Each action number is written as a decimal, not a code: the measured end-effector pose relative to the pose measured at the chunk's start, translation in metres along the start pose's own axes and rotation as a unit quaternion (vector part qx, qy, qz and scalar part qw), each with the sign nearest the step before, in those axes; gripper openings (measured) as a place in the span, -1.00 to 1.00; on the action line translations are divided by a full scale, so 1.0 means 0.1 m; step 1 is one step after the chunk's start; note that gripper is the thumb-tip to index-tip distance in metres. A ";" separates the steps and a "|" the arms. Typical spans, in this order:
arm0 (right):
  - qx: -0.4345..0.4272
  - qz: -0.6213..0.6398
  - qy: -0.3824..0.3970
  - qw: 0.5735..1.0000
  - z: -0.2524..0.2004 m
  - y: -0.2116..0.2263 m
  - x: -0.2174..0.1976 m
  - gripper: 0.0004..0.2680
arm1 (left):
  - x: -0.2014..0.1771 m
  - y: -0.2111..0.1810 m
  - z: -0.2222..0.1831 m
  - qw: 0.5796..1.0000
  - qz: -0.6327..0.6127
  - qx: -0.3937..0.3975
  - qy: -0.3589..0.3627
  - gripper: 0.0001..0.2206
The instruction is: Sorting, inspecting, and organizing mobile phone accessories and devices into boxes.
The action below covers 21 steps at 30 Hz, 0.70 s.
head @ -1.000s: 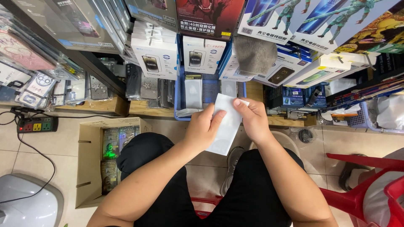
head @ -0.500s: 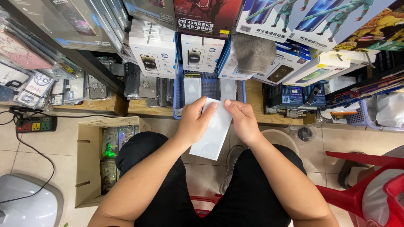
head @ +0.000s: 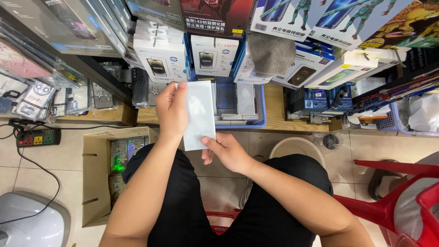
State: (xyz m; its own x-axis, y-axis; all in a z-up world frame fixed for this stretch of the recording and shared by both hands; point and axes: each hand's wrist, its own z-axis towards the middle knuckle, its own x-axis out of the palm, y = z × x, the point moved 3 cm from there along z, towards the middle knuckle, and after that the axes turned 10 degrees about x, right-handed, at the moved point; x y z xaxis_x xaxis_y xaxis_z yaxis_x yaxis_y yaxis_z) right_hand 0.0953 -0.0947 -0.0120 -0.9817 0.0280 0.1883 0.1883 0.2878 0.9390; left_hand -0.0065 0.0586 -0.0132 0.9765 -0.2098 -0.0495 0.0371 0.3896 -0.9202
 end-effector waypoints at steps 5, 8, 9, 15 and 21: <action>-0.006 -0.023 0.010 1.000 -0.01 0.03 0.00 -0.72 | -0.03 -0.14 0.02 1.000 0.006 0.007 -0.012 -0.65; -0.007 -0.048 0.017 0.999 -0.03 0.08 0.00 -0.71 | -0.07 -0.22 0.06 0.999 0.033 0.030 -0.026 -0.66; -0.008 -0.062 0.019 0.998 -0.03 0.10 0.00 -0.71 | -0.09 -0.26 0.07 0.997 0.049 0.045 -0.030 -0.65; 0.023 -0.070 0.036 0.997 0.00 0.09 -0.06 -0.76 | -0.12 -0.36 0.08 0.994 0.080 0.062 -0.044 -0.63; 0.021 -0.086 0.010 0.996 0.04 0.15 -0.26 -0.79 | 0.03 -0.41 0.00 0.997 0.066 0.037 -0.018 -0.62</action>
State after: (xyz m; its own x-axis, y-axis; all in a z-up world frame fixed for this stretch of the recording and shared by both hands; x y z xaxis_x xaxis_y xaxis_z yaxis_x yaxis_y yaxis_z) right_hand 0.1232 -0.0870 -0.0040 -0.9985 -0.0448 0.0313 0.0150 0.3259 0.9453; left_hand -0.0049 0.0416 0.0245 0.9810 -0.1198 -0.1529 -0.0781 0.4775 -0.8751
